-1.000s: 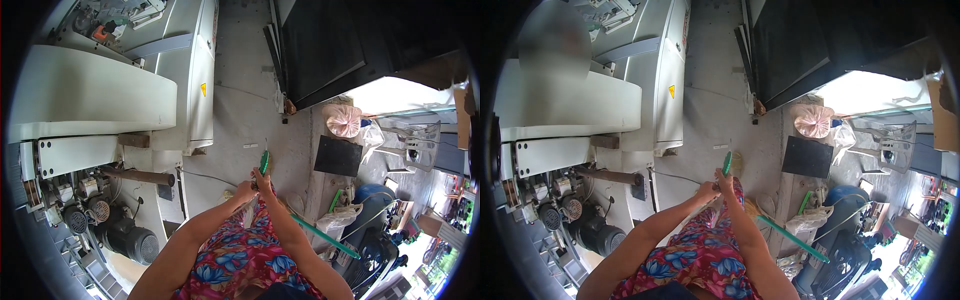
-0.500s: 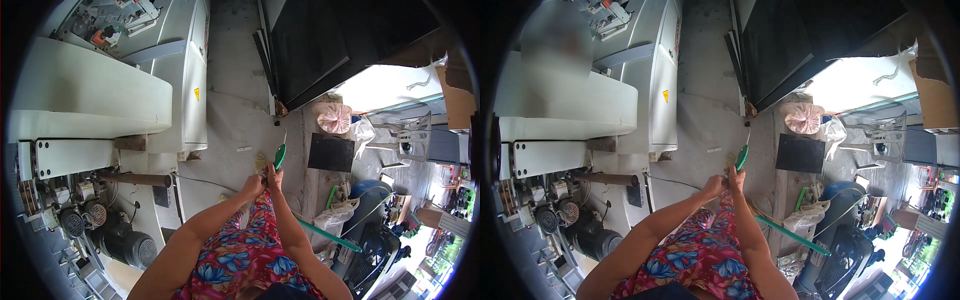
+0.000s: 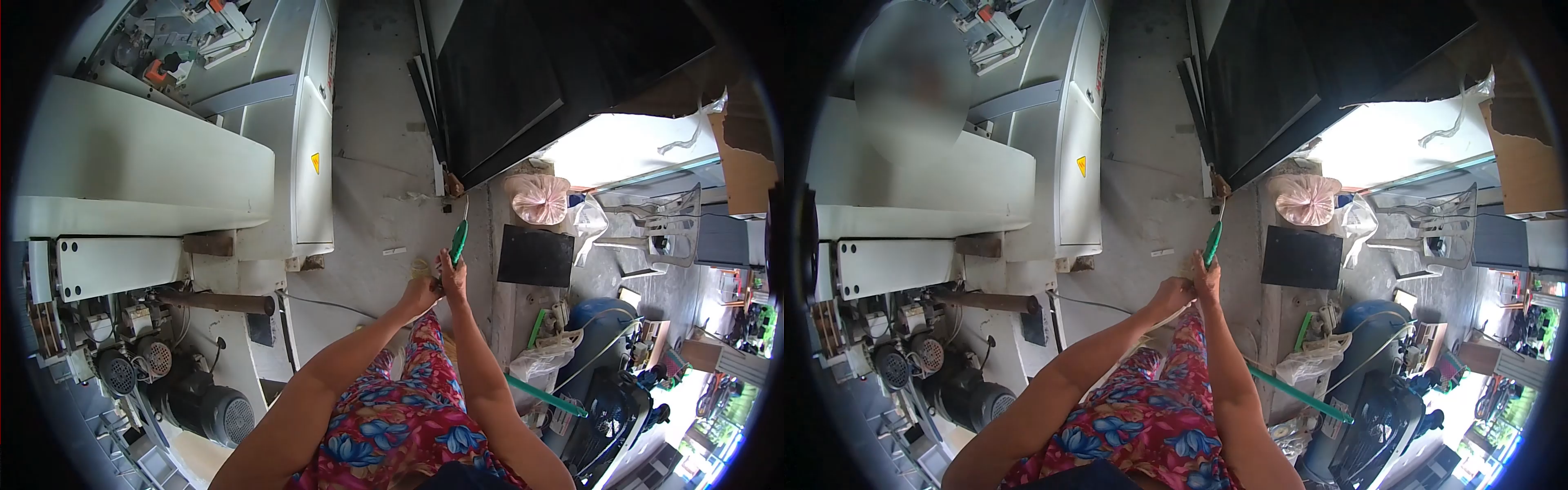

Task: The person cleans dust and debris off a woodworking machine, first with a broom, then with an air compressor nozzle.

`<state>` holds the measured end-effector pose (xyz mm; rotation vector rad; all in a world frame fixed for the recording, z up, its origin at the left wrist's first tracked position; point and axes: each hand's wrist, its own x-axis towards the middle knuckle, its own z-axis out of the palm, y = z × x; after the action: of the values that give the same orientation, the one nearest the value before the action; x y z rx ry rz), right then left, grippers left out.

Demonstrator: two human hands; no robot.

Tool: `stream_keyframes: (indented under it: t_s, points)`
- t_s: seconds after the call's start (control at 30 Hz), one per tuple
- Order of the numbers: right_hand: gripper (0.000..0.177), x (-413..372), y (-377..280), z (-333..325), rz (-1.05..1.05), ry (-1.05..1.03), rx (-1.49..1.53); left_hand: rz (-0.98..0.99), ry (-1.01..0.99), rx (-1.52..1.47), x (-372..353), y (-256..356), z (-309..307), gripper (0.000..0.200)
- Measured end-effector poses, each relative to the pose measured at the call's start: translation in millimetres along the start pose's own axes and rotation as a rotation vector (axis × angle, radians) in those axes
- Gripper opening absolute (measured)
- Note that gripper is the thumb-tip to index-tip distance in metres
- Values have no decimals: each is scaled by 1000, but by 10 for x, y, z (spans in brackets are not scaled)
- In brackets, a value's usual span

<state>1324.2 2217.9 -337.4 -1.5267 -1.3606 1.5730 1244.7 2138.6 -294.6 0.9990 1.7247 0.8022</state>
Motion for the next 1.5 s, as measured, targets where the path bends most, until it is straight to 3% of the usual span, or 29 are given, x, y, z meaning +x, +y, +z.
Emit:
stream_keyframes:
  t_s: [0.13, 0.33, 0.43, 0.53, 0.63, 0.73, 0.83, 1.13, 1.27, 1.5]
  points:
    - [34, 227, -247, 8, 0, -65, -41, 53, 90, -47, 196, 78, -8, 21]
    - [32, 621, -449, 140, -145, 51, -92, 26, 36, -145, 538, 270, -228, 19]
    - [39, 770, -656, 109, -20, -58, -278, -104, -65, -226, 644, 355, -329, 19]
    - [47, 933, -652, 195, 1, 78, -575, -158, -112, -570, 795, 278, -274, 21]
    - [53, 996, -737, 241, -68, 157, -716, -206, -178, -679, 869, 381, -358, 23]
    - [53, 1089, -824, 96, 53, -168, -502, -227, -187, -766, 944, 368, -358, 23]
    - [48, 1057, -832, -17, 75, -316, -353, -257, -163, -749, 942, 339, -381, 22]
    - [35, 1158, -1069, 116, -170, -211, -328, -270, -60, -795, 1146, 535, -504, 17]
    - [33, 1422, -1178, 207, -120, -249, -364, -270, -23, -786, 1347, 621, -645, 17]
    - [26, 1631, -1356, 307, -258, -290, -320, -222, 50, -834, 1482, 759, -776, 16]
